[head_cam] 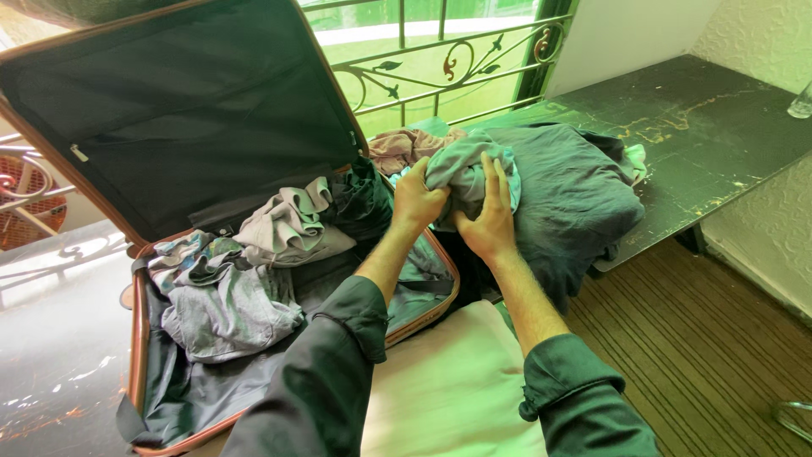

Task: The person folds clothes including a tie-dye shirt, grey shorts, and a black shirt, then places them into an open suitcase on a bed.

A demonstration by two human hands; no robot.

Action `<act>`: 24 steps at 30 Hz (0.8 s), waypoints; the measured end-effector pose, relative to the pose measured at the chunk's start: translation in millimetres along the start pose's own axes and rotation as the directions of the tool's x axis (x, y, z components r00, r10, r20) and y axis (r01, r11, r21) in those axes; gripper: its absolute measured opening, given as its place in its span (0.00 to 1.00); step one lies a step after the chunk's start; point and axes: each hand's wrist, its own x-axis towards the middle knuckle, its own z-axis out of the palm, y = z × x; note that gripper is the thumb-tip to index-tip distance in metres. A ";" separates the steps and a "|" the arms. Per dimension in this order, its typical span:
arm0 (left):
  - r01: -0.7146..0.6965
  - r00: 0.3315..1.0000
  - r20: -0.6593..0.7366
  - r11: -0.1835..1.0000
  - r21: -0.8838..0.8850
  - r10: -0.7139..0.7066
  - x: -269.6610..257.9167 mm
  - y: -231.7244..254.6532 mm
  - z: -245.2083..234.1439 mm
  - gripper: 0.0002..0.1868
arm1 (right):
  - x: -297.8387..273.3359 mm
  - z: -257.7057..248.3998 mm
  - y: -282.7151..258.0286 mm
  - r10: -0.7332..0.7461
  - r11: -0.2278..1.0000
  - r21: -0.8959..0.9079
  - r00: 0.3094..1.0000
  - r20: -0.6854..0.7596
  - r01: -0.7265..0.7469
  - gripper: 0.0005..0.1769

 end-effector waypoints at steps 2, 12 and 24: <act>-0.013 1.000 -0.026 0.996 -0.088 0.010 0.4 3.5 -10.7 0.20 | 1.5 2.5 -8.0 0.056 0.991 0.114 0.997 0.057 -0.062 0.58; 0.067 0.998 0.054 0.846 -0.529 -0.046 -21.5 14.4 -115.3 0.27 | 18.1 47.4 -81.6 0.042 0.905 0.414 0.988 0.148 -0.101 0.37; 0.164 0.967 -0.155 0.958 -0.234 -0.203 -113.0 -9.8 -240.2 0.35 | -10.0 126.0 -180.3 -0.026 0.852 0.506 0.953 0.303 -0.137 0.28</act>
